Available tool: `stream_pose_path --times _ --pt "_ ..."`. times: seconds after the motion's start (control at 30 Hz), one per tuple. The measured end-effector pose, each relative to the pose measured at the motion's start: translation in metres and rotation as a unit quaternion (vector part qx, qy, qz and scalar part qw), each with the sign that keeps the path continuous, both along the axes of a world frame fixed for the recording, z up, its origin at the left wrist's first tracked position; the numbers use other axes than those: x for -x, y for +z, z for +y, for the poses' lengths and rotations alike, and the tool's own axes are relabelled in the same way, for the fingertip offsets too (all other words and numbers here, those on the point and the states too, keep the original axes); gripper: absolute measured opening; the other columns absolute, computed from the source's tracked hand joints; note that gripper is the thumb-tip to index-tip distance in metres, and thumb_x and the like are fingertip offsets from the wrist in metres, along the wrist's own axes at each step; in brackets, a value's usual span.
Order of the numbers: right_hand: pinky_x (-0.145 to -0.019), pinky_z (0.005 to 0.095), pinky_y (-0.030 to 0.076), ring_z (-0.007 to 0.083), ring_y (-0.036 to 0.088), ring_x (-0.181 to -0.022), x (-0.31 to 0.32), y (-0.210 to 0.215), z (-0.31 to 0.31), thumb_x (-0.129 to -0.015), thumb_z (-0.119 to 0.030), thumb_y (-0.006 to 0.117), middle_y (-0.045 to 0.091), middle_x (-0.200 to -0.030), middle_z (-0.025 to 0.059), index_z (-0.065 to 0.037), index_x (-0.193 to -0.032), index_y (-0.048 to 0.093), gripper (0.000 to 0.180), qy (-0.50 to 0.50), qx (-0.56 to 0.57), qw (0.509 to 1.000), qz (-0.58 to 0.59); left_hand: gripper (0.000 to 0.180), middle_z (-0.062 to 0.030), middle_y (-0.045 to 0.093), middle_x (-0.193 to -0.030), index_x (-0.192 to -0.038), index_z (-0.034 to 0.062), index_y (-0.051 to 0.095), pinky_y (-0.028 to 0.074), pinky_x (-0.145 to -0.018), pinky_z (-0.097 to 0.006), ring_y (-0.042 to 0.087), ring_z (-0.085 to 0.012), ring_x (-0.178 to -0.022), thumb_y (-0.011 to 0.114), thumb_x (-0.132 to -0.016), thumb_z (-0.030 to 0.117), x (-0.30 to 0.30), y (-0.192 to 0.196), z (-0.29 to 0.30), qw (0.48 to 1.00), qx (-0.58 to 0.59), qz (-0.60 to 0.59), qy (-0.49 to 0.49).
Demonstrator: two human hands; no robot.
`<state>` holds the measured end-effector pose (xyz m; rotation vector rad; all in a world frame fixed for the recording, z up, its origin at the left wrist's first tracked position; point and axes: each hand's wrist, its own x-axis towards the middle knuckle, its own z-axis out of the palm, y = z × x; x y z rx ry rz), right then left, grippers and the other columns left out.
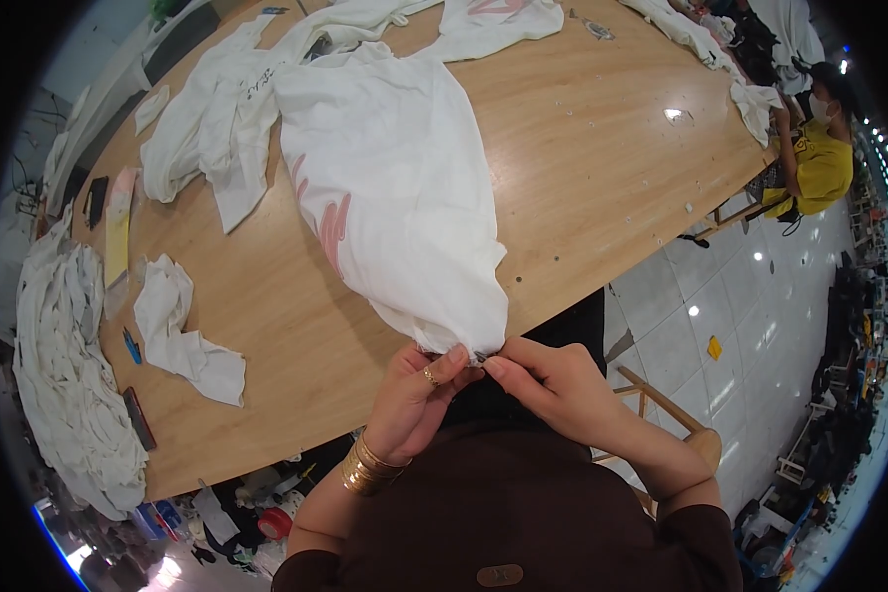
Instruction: Trimming excess loose threads from printed t-shirts using small scissors in a garment factory.
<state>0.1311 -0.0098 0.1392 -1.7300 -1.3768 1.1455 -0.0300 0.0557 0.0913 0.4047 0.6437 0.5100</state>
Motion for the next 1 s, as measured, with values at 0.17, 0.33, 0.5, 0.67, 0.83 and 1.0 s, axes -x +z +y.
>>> stream_pose_path --times 0.17,0.33,0.5,0.67,0.83,1.0 --pt "-0.044 0.0269 0.035 0.0117 0.042 -0.043 -0.006 0.007 0.003 -0.095 -0.030 0.046 0.043 -0.048 0.0047 -0.002 -0.074 0.053 0.035 0.000 0.138 0.979 0.151 0.025 -0.0038 0.061 -0.101 -0.109 0.0034 0.055 0.046 -0.084 -0.030 0.056 -0.0123 -0.092 0.059 -0.088 0.015 0.000 -0.002 -0.001 1.000 -0.001 -0.008 0.001" --pt "-0.044 0.0253 0.034 0.0078 0.040 -0.044 -0.008 0.010 0.004 -0.096 -0.031 0.044 0.041 -0.048 0.0017 -0.001 -0.072 0.051 0.038 0.009 0.164 0.971 0.175 0.025 -0.0039 0.061 -0.102 -0.110 0.0035 0.055 0.046 -0.083 -0.030 0.056 -0.0123 -0.092 0.059 -0.088 0.015 0.000 -0.001 0.000 1.000 -0.005 -0.008 0.003" --pt "-0.044 0.0258 0.035 0.0088 0.041 -0.044 -0.008 0.011 0.005 -0.095 -0.031 0.044 0.042 -0.048 0.0023 -0.002 -0.073 0.052 0.038 0.019 0.162 0.975 0.149 0.025 -0.0042 0.061 -0.102 -0.110 0.0032 0.055 0.046 -0.083 -0.030 0.057 -0.0123 -0.092 0.059 -0.088 0.015 -0.001 0.000 0.000 1.000 -0.009 -0.010 0.006" --pt "-0.045 0.0271 0.036 0.0106 0.043 -0.045 -0.009 0.013 0.007 -0.095 -0.031 0.044 0.043 -0.049 0.0041 -0.002 -0.074 0.053 0.038 0.025 0.165 0.977 0.133 0.024 -0.0044 0.061 -0.101 -0.109 0.0028 0.056 0.046 -0.083 -0.030 0.057 -0.0125 -0.092 0.059 -0.088 0.015 0.000 -0.002 0.000 1.000 -0.007 -0.003 0.004" --pt "-0.047 0.0291 0.037 0.0139 0.045 -0.046 -0.009 0.014 0.008 -0.095 -0.031 0.044 0.045 -0.050 0.0064 -0.001 -0.076 0.054 0.037 0.032 0.157 0.981 0.107 0.024 -0.0050 0.062 -0.100 -0.108 0.0023 0.056 0.046 -0.082 -0.031 0.056 -0.0129 -0.092 0.060 -0.088 0.015 0.000 -0.001 0.000 1.000 -0.020 0.002 0.006" --pt "-0.049 0.0335 0.038 0.0258 0.048 -0.048 -0.008 0.012 0.007 -0.093 -0.031 0.047 0.049 -0.054 0.0130 -0.002 -0.079 0.055 0.033 0.040 0.126 0.989 0.058 0.024 -0.0052 0.062 -0.101 -0.107 0.0019 0.057 0.045 -0.083 -0.031 0.056 -0.0131 -0.092 0.060 -0.088 0.016 0.000 -0.002 0.000 1.000 -0.020 0.004 0.004"
